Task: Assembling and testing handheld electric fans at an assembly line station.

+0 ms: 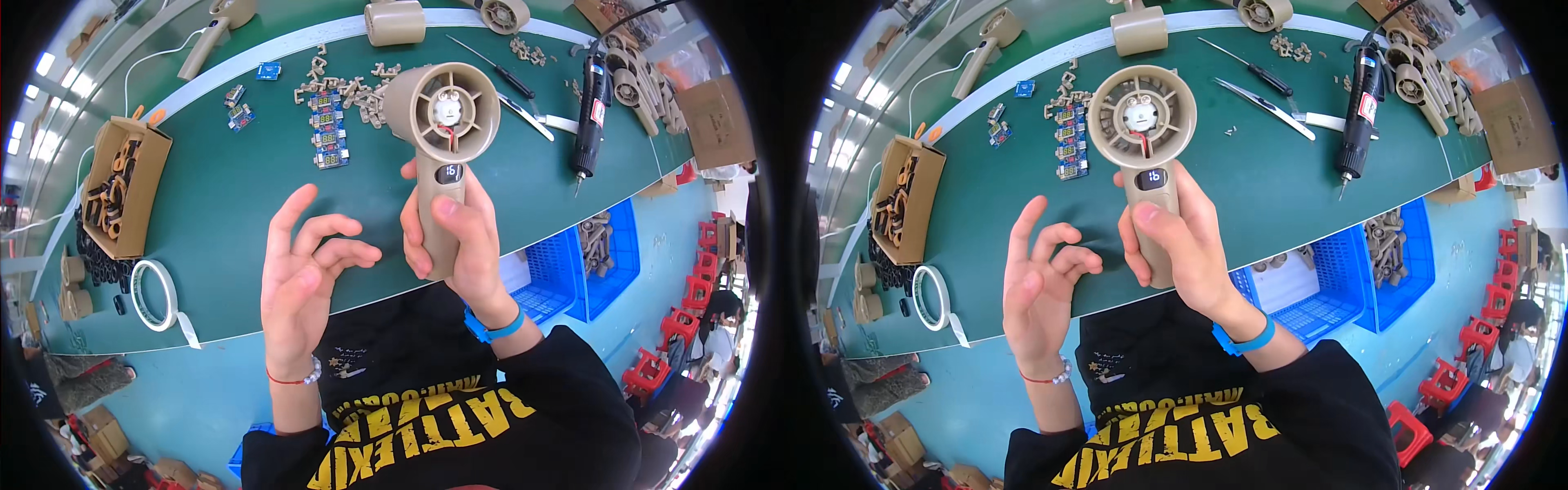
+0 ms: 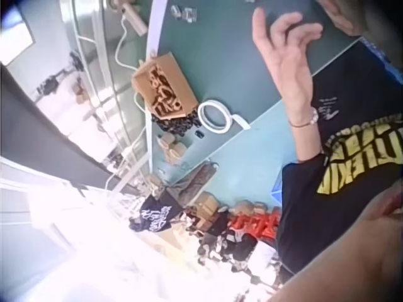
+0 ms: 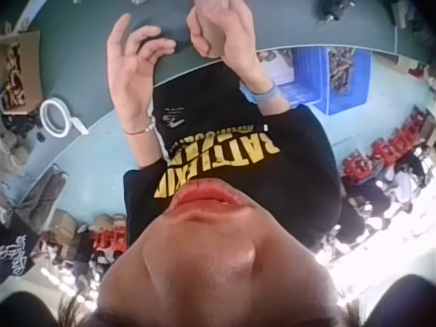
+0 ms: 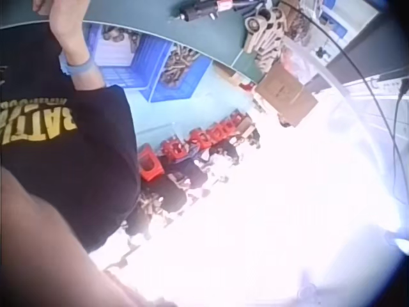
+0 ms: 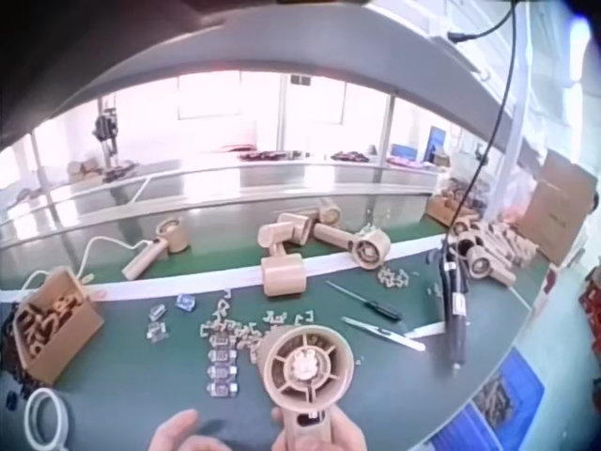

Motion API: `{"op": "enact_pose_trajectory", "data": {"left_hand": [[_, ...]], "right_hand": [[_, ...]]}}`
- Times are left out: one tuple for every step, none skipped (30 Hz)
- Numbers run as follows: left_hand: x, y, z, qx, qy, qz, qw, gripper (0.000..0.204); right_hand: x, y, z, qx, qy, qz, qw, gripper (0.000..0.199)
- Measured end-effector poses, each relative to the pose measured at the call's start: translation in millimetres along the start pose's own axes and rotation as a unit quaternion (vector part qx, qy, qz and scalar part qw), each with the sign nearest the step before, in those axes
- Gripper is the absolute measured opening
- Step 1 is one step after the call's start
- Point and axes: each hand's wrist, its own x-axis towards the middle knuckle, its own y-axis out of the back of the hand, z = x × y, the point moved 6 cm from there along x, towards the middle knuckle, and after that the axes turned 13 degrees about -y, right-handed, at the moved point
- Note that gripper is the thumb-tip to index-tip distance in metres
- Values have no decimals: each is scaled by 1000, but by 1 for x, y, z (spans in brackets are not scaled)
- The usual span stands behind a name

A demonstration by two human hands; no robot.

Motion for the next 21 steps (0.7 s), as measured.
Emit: {"op": "enact_pose_trajectory", "data": {"left_hand": [[0, 0, 0, -2, 0, -2, 1000, 78], [-1, 0, -1, -1, 2, -1, 1000, 78], [-1, 0, 0, -1, -1, 0, 1000, 78], [-1, 0, 0, -1, -3, 1, 1000, 78], [-2, 2, 0, 0, -2, 3, 1000, 78], [-2, 4, -1, -13, -6, -9, 1000, 74], [-2, 4, -2, -25, -11, -20, 999, 71], [-2, 5, -3, -25, -10, -20, 999, 71], [-2, 5, -3, -25, -11, -22, 999, 71], [-2, 5, -3, -25, -13, -24, 999, 71], [-2, 6, -3, -25, -13, -24, 999, 71], [-2, 6, -3, -20, -12, -26, 999, 71], [-2, 6, -3, -14, -11, -28, 999, 70], [-2, 6, -3, -14, -11, -27, 999, 70], [-2, 6, -2, -12, -13, -28, 999, 70], [-2, 6, -2, -11, -14, -30, 999, 70], [-2, 5, -2, -9, -14, -29, 999, 70], [-2, 5, -2, -11, -14, -28, 999, 69], [-2, 5, -2, -12, -15, -28, 999, 69], [-2, 5, -1, -10, -16, -26, 999, 69], [-2, 5, -1, -13, -15, -27, 999, 68]], "right_hand": [[0, -1, 0, -5, 1, -10, 1000, 50], [0, -2, 0, -10, 2, -21, 1000, 50], [0, -3, 0, -9, 0, -20, 1000, 50], [1, -5, 0, -10, 3, -19, 1000, 49], [1, -6, 0, -12, 6, -19, 1000, 48], [1, -6, 0, -11, 5, -18, 1000, 48], [0, -5, 1, 2, 5, -22, 1000, 42], [0, -5, 1, 15, 5, -26, 1000, 36], [-1, -5, 1, 15, 5, -26, 1000, 36], [-2, -5, 1, 6, 3, -18, 1000, 36], [-2, -5, 2, -3, 1, -11, 1000, 36], [-3, -5, 2, -3, 0, -12, 1000, 36], [-3, -5, 1, -9, 6, -14, 1000, 35], [-3, -6, 1, -15, 11, -16, 1000, 35], [-2, -7, 1, -15, 10, -17, 1000, 35], [-1, -8, 1, -23, 7, -15, 1000, 40], [0, -9, 1, -32, 4, -13, 999, 44], [0, -9, 1, -31, 3, -16, 999, 44], [-1, -9, 1, -55, 4, -23, 998, 45], [-1, -10, 1, -79, 5, -31, 996, 45], [-1, -10, 2, -78, 4, -34, 996, 45]]}}
